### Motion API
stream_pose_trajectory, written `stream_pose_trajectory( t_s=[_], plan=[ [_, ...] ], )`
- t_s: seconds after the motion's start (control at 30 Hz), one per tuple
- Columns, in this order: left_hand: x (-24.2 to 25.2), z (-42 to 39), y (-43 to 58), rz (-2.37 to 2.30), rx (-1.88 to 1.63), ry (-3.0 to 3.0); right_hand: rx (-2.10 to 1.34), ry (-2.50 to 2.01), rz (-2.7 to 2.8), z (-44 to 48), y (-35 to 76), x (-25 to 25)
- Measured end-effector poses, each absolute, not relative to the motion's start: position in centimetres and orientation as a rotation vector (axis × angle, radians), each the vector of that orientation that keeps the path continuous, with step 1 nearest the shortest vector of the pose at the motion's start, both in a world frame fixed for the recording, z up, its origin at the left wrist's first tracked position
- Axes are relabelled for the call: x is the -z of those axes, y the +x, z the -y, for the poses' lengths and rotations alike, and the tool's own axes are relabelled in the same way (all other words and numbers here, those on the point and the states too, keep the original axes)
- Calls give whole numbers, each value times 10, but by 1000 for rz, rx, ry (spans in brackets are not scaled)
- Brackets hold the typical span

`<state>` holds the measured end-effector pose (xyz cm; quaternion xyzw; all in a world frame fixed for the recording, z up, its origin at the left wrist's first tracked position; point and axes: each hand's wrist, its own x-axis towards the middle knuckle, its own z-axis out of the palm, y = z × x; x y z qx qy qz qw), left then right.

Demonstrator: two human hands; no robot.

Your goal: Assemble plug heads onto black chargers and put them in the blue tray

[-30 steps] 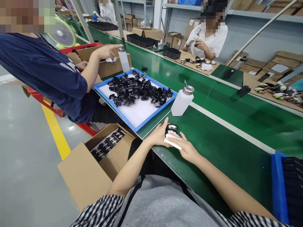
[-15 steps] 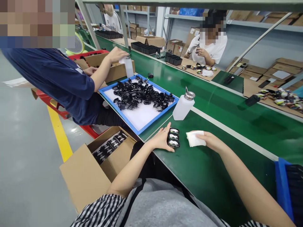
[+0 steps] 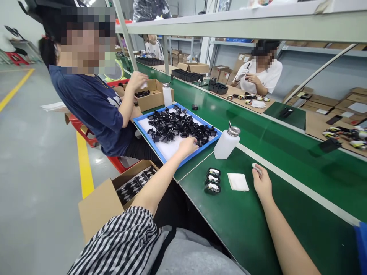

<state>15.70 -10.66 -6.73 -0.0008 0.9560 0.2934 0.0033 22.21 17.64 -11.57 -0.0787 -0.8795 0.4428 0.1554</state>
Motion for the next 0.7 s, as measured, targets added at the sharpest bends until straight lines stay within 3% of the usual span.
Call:
stream_pose_trajectory(
  t_s=[0.27,0.5,0.63,0.7],
  plan=[
    [80,79,149,-2953,-1068,-193,-1292,-226,2518,-176,221,115],
    [70,100,165,-2680,-1548,-148,-1400,-372,2366,-182,207,109],
    [75,107,204,-1862,-2225,-108,-1223,-293,2577,-182,158,101],
    [85,102,226,-1399,-2400,-134,-1126,-224,2695,-173,122,94]
  ],
)
